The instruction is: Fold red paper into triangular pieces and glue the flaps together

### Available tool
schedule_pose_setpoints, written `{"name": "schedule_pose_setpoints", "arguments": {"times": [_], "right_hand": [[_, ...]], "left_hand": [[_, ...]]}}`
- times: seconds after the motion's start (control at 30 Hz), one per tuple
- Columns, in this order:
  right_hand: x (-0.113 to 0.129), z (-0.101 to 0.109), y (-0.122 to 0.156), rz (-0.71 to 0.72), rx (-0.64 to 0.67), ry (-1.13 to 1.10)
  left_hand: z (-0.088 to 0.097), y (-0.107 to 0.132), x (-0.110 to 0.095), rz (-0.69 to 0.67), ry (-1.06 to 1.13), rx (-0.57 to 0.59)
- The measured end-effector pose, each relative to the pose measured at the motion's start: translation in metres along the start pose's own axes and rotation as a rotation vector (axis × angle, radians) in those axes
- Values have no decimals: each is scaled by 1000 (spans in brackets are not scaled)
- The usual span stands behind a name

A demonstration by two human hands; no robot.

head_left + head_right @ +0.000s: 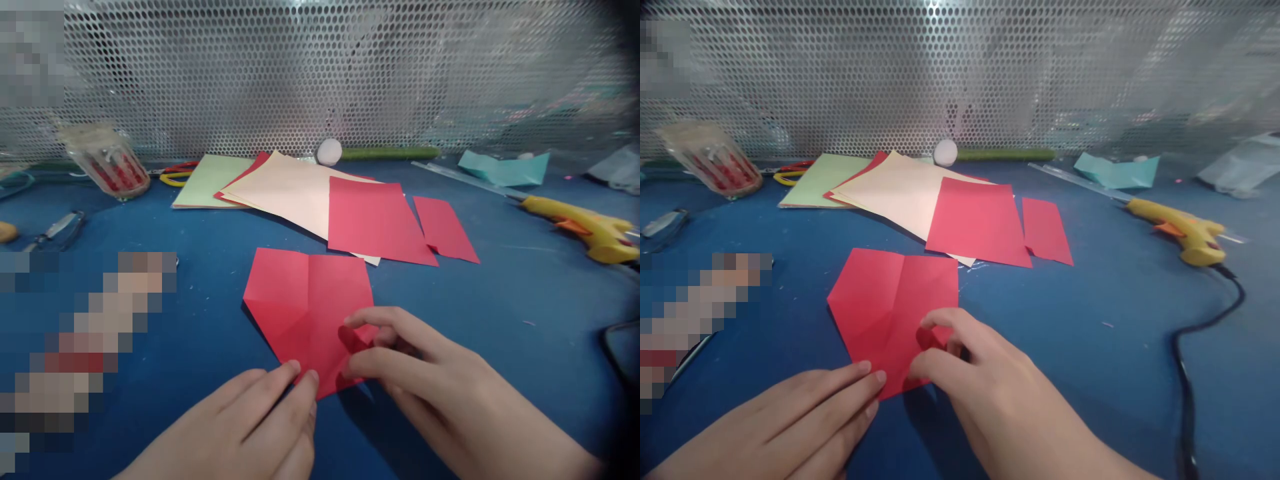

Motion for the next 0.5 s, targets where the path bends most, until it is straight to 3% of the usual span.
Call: {"name": "schedule_pose_setpoints", "arguments": {"times": [0.3, 0.5], "right_hand": [[-3, -14, 17, 52, -42, 151], [6, -17, 25, 299, -81, 448]], "left_hand": [[11, -12, 10, -95, 37, 85], [8, -9, 6, -121, -52, 123]]}}
Point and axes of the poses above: each hand's wrist, its own y-axis away from the middle knuckle, its own z-axis out of the back of the hand, x = y × z, the point moved 1 cm from there along -y, towards the middle knuckle, and after that the axes turned 2 degrees about x, right-handed, at the moved point
